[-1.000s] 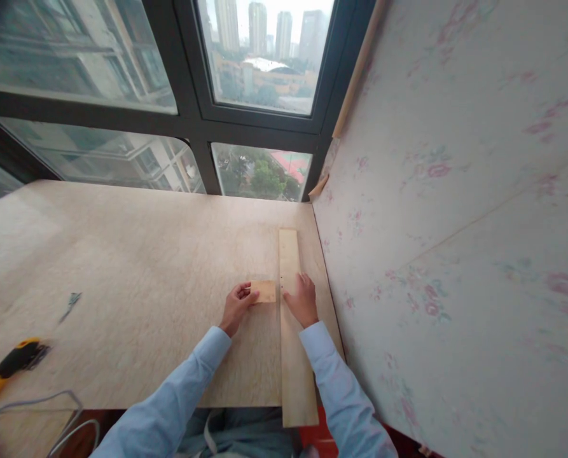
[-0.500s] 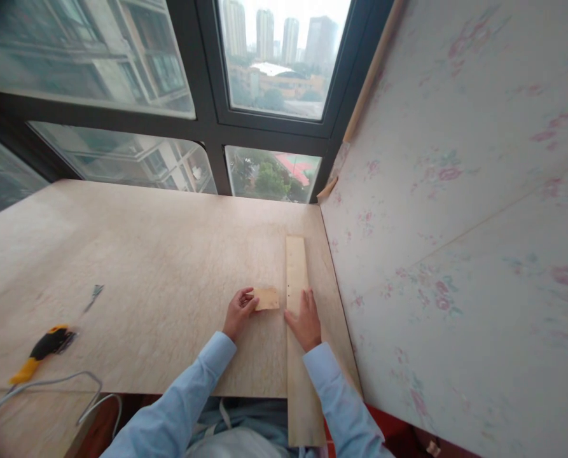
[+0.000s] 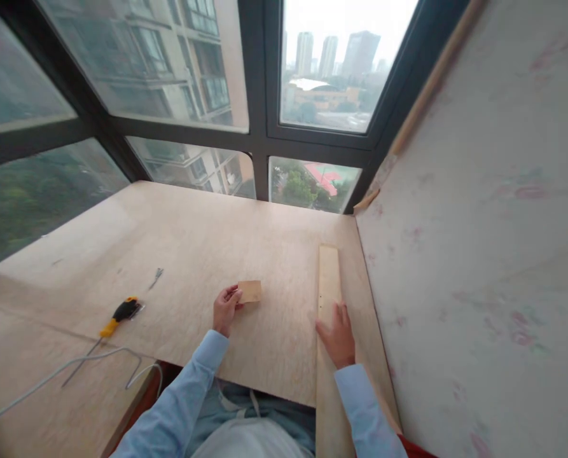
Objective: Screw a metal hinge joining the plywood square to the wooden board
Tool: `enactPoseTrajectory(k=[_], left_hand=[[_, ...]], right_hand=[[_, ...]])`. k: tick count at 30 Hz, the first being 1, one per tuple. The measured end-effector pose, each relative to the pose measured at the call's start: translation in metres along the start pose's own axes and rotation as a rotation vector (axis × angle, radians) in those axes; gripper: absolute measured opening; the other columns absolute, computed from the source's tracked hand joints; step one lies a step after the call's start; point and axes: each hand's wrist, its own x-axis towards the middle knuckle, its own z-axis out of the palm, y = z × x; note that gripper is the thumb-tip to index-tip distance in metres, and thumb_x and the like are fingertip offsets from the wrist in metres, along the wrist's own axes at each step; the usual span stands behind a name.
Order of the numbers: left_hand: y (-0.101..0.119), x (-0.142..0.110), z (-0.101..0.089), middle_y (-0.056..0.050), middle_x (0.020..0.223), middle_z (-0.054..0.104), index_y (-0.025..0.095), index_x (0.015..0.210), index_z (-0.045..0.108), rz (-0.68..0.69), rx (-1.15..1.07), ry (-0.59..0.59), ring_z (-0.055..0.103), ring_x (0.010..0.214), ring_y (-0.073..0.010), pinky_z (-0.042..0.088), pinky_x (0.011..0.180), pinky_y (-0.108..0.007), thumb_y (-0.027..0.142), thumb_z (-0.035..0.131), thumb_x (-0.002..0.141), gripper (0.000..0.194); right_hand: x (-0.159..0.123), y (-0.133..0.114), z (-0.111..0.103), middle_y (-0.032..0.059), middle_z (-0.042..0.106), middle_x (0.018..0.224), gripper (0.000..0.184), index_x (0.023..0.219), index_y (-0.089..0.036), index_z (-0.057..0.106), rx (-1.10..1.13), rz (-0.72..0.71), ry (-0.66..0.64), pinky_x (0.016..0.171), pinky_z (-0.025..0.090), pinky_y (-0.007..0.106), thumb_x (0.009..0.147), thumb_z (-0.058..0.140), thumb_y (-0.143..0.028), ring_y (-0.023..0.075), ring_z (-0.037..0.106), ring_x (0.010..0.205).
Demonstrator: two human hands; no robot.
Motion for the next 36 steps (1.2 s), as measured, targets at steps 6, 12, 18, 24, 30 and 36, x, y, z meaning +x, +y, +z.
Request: enactPoseTrajectory(k=[6, 12, 18, 24, 30, 36], left_hand=[[0.02, 0.021, -0.024, -0.01, 0.09, 0.07, 0.011, 0.099, 0.068, -0.026, 0.068, 0.084, 0.065, 0.071, -0.0142, 0.052, 0.053, -0.021, 0.02, 0.068, 0.074, 0.026], [0.008, 0.021, -0.009, -0.01, 0.086, 0.073, 0.011, 0.092, 0.069, -0.072, 0.164, -0.034, 0.066, 0.066, -0.016, 0.052, 0.051, -0.024, 0.013, 0.066, 0.073, 0.02], [0.012, 0.018, -0.005, -0.005, 0.084, 0.073, 0.017, 0.077, 0.07, 0.069, 0.275, -0.181, 0.068, 0.083, -0.0193, 0.054, 0.074, -0.028, 0.009, 0.064, 0.069, 0.012], [0.017, 0.015, -0.037, -0.007, 0.087, 0.073, 0.017, 0.085, 0.068, 0.235, 0.539, -0.139, 0.068, 0.082, -0.0205, 0.052, 0.081, -0.033, 0.017, 0.067, 0.068, 0.017], [0.045, 0.026, -0.13, -0.012, 0.102, 0.072, 0.015, 0.099, 0.07, 0.372, 0.762, 0.127, 0.067, 0.083, -0.0216, 0.05, 0.087, -0.035, 0.021, 0.056, 0.078, 0.026], [0.074, 0.038, -0.205, -0.018, 0.103, 0.07, 0.012, 0.097, 0.072, 0.249, 1.251, 0.407, 0.064, 0.098, -0.0286, 0.048, 0.085, -0.037, 0.019, 0.045, 0.085, 0.03]], right_hand=[[0.002, 0.006, 0.001, 0.0251, 0.035, 0.148, 0.085, 0.138, -0.006, 0.04, -0.014, 0.017, -0.01, 0.109, 0.032, 0.053, 0.079, 0.045, -0.068, 0.0381, 0.033, 0.138], [0.006, 0.003, -0.002, 0.0277, 0.039, 0.144, 0.094, 0.136, -0.001, 0.041, 0.009, 0.061, -0.029, 0.111, 0.03, 0.05, 0.075, 0.044, -0.073, 0.0389, 0.033, 0.137], [0.013, 0.008, -0.008, 0.0264, 0.04, 0.145, 0.098, 0.134, -0.003, 0.043, 0.011, 0.092, -0.021, 0.114, 0.026, 0.05, 0.07, 0.044, -0.077, 0.0382, 0.033, 0.138], [0.019, 0.02, -0.019, 0.0273, 0.041, 0.143, 0.1, 0.132, -0.003, 0.045, -0.001, 0.094, -0.068, 0.114, 0.026, 0.052, 0.066, 0.046, -0.079, 0.0387, 0.035, 0.137], [0.02, 0.021, -0.021, 0.0303, 0.039, 0.143, 0.101, 0.132, 0.0, 0.042, -0.048, 0.076, -0.113, 0.114, 0.025, 0.053, 0.067, 0.041, -0.077, 0.0404, 0.031, 0.139], [0.019, 0.025, -0.019, 0.0323, 0.037, 0.143, 0.108, 0.134, 0.004, 0.039, -0.093, 0.05, -0.148, 0.115, 0.024, 0.051, 0.067, 0.036, -0.08, 0.0409, 0.027, 0.14]])
